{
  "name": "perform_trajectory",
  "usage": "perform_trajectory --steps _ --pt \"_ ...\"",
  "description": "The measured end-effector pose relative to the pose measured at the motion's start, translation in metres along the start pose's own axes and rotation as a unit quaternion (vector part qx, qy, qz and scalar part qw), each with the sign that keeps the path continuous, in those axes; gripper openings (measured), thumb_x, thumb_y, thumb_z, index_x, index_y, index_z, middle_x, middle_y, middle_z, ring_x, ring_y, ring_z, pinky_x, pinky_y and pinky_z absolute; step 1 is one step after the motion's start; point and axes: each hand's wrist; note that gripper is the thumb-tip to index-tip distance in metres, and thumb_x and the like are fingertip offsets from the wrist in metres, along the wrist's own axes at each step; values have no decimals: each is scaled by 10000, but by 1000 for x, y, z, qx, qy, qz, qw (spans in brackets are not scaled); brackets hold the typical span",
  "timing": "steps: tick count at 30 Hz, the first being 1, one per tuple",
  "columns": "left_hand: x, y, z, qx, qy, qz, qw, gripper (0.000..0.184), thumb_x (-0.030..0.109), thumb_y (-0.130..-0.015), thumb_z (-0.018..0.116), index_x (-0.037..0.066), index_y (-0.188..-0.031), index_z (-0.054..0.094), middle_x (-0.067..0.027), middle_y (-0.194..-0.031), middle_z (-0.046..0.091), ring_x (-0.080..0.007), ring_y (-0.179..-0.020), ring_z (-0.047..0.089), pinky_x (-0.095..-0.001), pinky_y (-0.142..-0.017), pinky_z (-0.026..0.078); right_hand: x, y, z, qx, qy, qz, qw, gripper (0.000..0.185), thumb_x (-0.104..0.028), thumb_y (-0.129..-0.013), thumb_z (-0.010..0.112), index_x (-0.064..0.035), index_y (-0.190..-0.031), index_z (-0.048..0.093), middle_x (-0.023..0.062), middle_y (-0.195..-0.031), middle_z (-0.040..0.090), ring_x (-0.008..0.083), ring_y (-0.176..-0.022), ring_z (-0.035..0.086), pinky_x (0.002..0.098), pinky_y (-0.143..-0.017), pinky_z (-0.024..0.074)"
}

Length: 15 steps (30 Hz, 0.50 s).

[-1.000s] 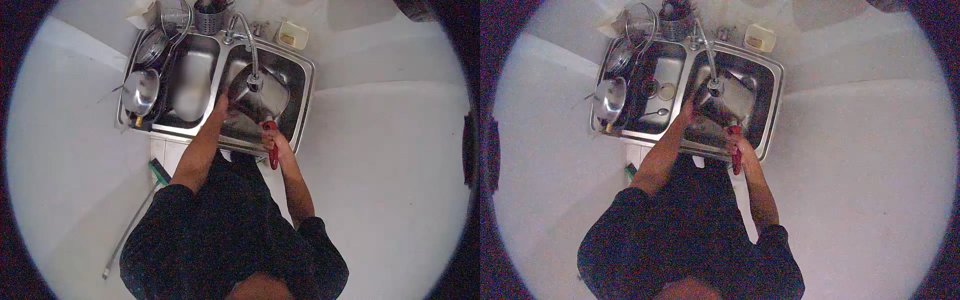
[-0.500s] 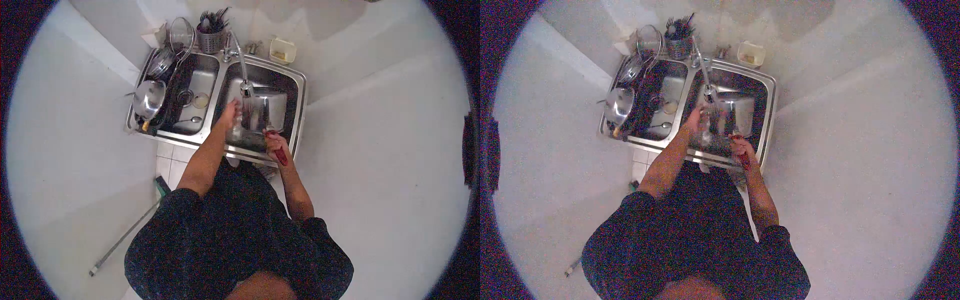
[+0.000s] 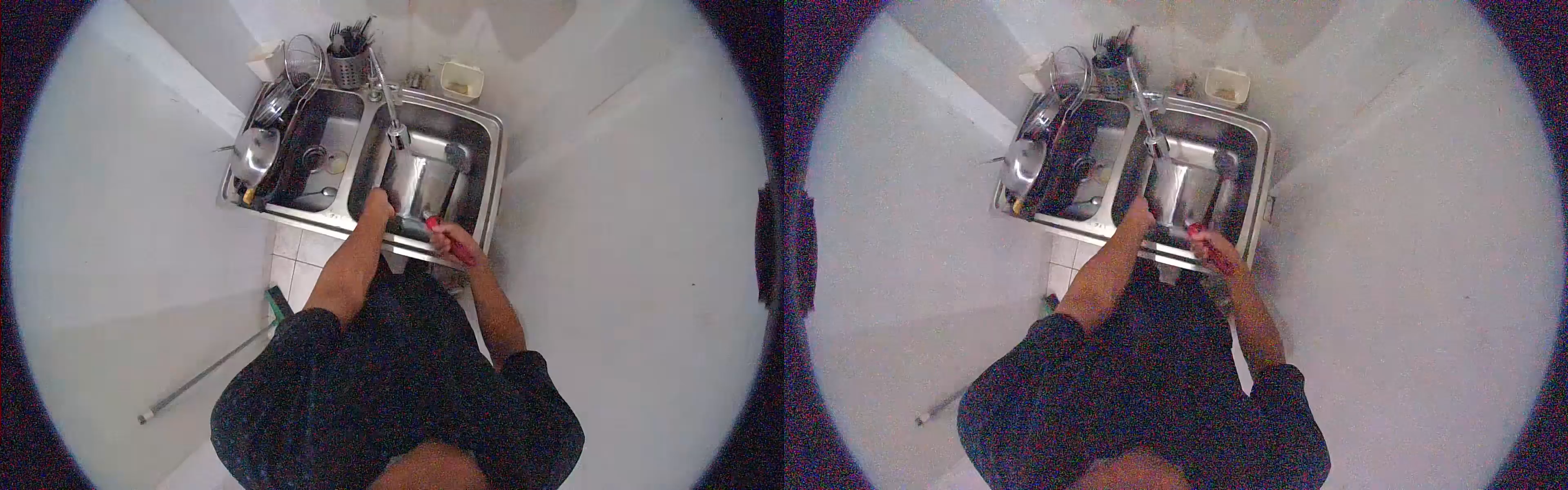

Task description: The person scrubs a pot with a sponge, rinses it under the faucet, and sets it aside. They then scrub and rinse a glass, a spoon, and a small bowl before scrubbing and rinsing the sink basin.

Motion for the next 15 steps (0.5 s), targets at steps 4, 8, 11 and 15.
perform_trajectory --steps 4,8,11,15 --pt "7 6 9 87 -11 76 993 477 353 -910 491 0 -1228 529 -190 -1266 541 -322 -1176 519 -443 -959 422 1 5 19 187 332 80 921 192 -229 -849 643 -65 -793 559 17 -600 550 122 -430 516 265 -400 449" --pt "16 31 18 78 -42 130 988 478 337 -929 469 -37 -1222 525 -203 -1254 556 -343 -1134 554 -434 -932 458 10 -14 -14 195 594 49 779 453 -370 -813 659 -23 -1067 517 143 -833 633 272 -657 622 382 -605 509" --pt "15 8 24 67 -22 152 986 463 354 -922 457 -26 -1177 529 -160 -1160 595 -320 -1027 601 -428 -841 493 9 -22 -7 249 697 13 673 680 -429 -786 671 12 -1249 437 252 -994 623 399 -876 630 472 -776 504" --pt "15 3 18 -42 28 136 989 413 290 -910 460 -26 -1162 541 -161 -1142 602 -327 -992 616 -455 -836 502 13 -8 10 257 728 -56 633 733 -453 -774 668 20 -1284 436 299 -1060 606 451 -962 605 494 -849 478"
Point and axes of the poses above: each hand's wrist, its own y-axis away from the middle knuckle, its own z-axis out of the palm, x = y × z
